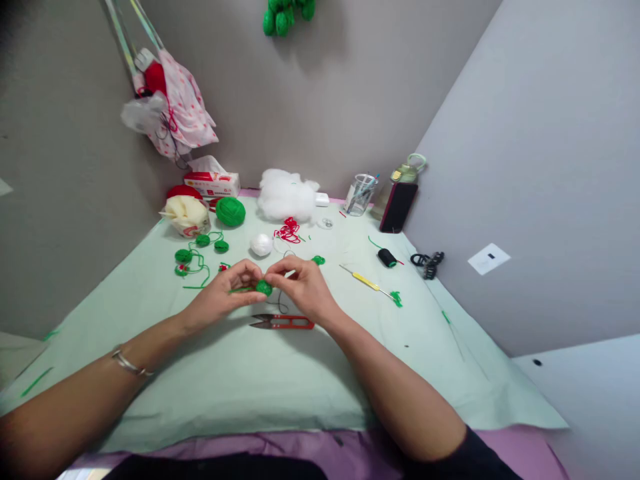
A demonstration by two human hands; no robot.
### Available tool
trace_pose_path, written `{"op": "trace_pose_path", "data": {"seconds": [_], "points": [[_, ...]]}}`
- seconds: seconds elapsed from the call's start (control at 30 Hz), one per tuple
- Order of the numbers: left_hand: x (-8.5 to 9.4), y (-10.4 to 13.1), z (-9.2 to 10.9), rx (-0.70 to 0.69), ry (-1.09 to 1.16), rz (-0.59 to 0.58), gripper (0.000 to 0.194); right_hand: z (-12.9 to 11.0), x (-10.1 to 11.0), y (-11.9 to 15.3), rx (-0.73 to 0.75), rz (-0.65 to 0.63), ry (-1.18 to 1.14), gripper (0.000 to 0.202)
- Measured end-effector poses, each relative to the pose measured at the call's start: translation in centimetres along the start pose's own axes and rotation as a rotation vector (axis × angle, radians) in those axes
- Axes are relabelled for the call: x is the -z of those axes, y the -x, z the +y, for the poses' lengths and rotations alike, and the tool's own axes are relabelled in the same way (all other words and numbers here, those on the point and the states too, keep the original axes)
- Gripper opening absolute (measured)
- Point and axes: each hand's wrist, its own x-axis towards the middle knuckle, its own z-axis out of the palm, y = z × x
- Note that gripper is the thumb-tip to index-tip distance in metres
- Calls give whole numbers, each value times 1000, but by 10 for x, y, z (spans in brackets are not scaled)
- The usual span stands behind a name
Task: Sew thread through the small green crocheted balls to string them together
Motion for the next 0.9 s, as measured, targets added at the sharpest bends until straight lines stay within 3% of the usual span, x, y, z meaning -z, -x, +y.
{"op": "trace_pose_path", "data": {"seconds": [0.1,0.2,0.37,0.47,0.53,0.6,0.73,0.77,0.83,0.9], "points": [[4,1,5,21,15,-23,33,7,26,-11,-45,175,-304,21],[8,0,7,41,109,-7,32,21,78,-25,-75,405,-529,24],[14,-4,5,89,344,26,34,47,171,-35,-107,586,-534,18],[17,-5,5,122,405,20,31,54,195,-33,-114,615,-496,16],[17,-5,5,133,418,11,29,54,192,-33,-107,597,-479,18],[16,-4,6,139,420,1,28,52,173,-34,-96,531,-472,15],[12,-3,7,155,418,-39,29,38,96,-31,-118,290,-465,19],[11,-2,6,156,415,-49,29,32,75,-27,-137,206,-456,24],[10,-2,5,149,408,-57,28,21,39,-19,-171,-86,-375,33],[10,-2,4,141,397,-60,28,11,19,-10,-177,-290,-263,39]]}}
